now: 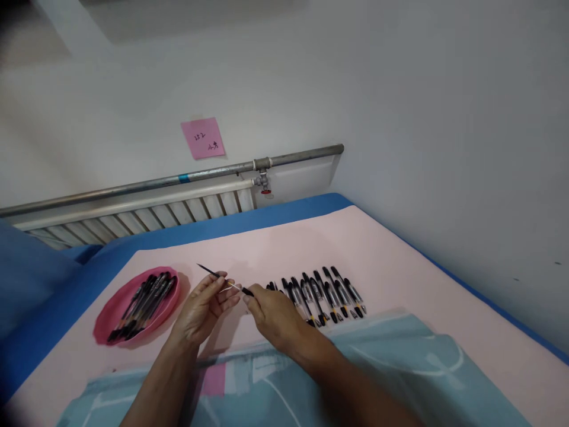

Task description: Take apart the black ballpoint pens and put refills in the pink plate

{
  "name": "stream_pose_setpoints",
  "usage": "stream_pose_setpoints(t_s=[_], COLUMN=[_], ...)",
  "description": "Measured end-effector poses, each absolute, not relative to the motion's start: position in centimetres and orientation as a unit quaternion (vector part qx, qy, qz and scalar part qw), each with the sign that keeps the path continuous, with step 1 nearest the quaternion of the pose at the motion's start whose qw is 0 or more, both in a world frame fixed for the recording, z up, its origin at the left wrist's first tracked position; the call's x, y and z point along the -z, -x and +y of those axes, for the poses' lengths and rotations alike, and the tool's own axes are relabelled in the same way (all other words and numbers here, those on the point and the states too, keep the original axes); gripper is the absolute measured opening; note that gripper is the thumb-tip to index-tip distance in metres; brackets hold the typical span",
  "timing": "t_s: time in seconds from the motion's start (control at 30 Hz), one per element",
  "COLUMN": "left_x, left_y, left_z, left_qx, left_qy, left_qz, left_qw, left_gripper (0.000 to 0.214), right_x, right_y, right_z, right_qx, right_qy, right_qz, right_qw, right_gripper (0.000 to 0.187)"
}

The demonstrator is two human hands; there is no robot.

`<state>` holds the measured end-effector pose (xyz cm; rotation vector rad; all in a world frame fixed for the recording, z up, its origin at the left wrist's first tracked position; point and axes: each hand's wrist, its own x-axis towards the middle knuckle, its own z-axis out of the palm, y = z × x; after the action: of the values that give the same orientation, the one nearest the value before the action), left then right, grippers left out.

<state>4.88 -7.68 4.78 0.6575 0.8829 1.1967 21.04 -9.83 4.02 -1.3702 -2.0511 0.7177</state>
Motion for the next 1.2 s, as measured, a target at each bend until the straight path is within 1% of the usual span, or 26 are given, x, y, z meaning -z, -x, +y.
stream_pose_setpoints(t_s=[0.33, 0.5, 0.67, 0.77, 0.9, 1.0, 1.1, 1.2], left_x=[-4.8, -4.8, -4.5, -4.6, -4.7, -3.9, -2.8, -1.9], left_y=[-4.9, -5.2, -6.0, -6.4, -6.1, -6.0, -6.7, -8.0], left_z=[-7.8, -7.8, -8.5, -8.8, -8.7, -8.4, -8.6, -9.4], left_qx=[-0.537, -0.535, -0.5, -0.476, -0.491, -0.455, -0.374, -0.284], left_qy=[-0.301, -0.31, -0.388, -0.46, -0.478, -0.522, -0.614, -0.714], left_qz=[0.4, 0.41, 0.416, 0.426, 0.461, 0.486, 0.493, 0.496], left_qw=[0.679, 0.67, 0.653, 0.617, 0.565, 0.534, 0.49, 0.405], left_gripper=[0.026, 0.026, 0.021, 0.025, 0.036, 0.028, 0.016, 0.011], right_x=[-4.5, -4.3, -4.0, -4.0, -4.6, -5.3, -5.8, -5.9], right_y=[-21.0, -21.1, -21.1, -21.3, -22.1, -22.9, -23.3, -23.5], right_z=[-10.0, -10.0, -10.0, -9.7, -9.0, -8.8, -8.9, -8.9], right_qx=[-0.269, -0.245, -0.232, -0.259, -0.357, -0.404, -0.391, -0.376], right_qy=[0.499, 0.503, 0.516, 0.516, 0.501, 0.489, 0.49, 0.494], right_qz=[-0.772, -0.783, -0.779, -0.754, -0.663, -0.602, -0.595, -0.597], right_qw=[0.286, 0.274, 0.27, 0.314, 0.426, 0.484, 0.502, 0.508], right_gripper=[0.026, 0.025, 0.024, 0.023, 0.019, 0.02, 0.018, 0.018])
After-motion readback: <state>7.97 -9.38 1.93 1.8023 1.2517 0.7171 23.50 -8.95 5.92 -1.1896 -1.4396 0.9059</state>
